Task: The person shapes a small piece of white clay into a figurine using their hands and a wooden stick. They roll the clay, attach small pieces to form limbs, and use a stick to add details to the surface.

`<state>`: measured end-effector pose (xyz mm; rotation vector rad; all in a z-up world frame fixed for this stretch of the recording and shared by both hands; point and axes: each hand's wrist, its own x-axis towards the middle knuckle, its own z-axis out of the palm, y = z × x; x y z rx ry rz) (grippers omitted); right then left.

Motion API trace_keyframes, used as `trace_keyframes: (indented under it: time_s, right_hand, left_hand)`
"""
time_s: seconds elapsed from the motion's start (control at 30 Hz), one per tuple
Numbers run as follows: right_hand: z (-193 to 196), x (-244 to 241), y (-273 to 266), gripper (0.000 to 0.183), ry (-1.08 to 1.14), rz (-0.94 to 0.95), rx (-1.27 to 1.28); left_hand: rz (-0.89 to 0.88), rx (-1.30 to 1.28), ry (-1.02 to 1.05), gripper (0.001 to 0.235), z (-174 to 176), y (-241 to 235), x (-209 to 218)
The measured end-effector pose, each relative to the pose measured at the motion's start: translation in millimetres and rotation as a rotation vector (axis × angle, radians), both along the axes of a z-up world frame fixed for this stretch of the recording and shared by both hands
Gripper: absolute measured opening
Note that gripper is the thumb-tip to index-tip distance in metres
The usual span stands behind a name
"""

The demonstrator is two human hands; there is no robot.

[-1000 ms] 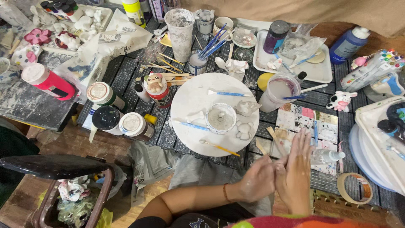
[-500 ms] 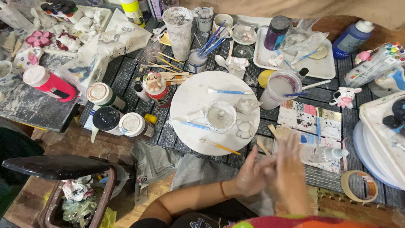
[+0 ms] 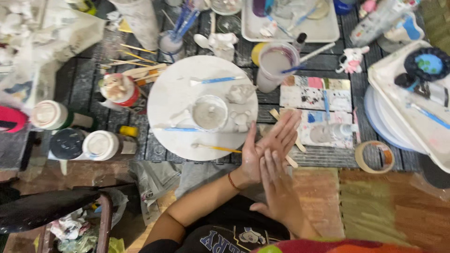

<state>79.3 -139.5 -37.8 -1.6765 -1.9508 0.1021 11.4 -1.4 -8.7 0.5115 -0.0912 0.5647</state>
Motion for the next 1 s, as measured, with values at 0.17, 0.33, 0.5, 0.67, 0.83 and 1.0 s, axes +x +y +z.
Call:
trace_keyframes:
  time_s: [0.17,0.33,0.5,0.67,0.83,1.0]
  right_hand:
    - [-2.0,28.4,12.2,0.124,-0.302,-0.204,-0.280]
    - [-2.6,27.8,3.8,0.109,-0.051,-0.177,0.018]
    - [-6.2,10.8,1.1,0.109,-0.179,-0.023,0.011]
    - [-3.5,46.6,23.4,0.110,-0.150,-0.144,0.002]
    - [-15.6,25.5,3.9,0.099,-0.140,-0.059,0.180]
    - [-13.0,25.7,1.7,0.105,-0.262,0.002,0.068]
  left_hand:
    - [-0.310,-0.321,0.019,0.092,-16.5,-24.8,24.1]
    - [-0.302,-0.342,-0.393,0.091,-7.4,-3.0,8.7]
    - [-0.146,-0.208,-0.087,0.087,3.5,-0.8,22.0]
    - [-0.155,-0.205,-0.066,0.082,0.7,-5.5,27.6]
    - [-0.032,-0.115,-0.085,0.080,-3.5,8.7,15.5]
    - [-0.233,-0.165,-0.032,0.080,-13.2,-16.1,27.5]
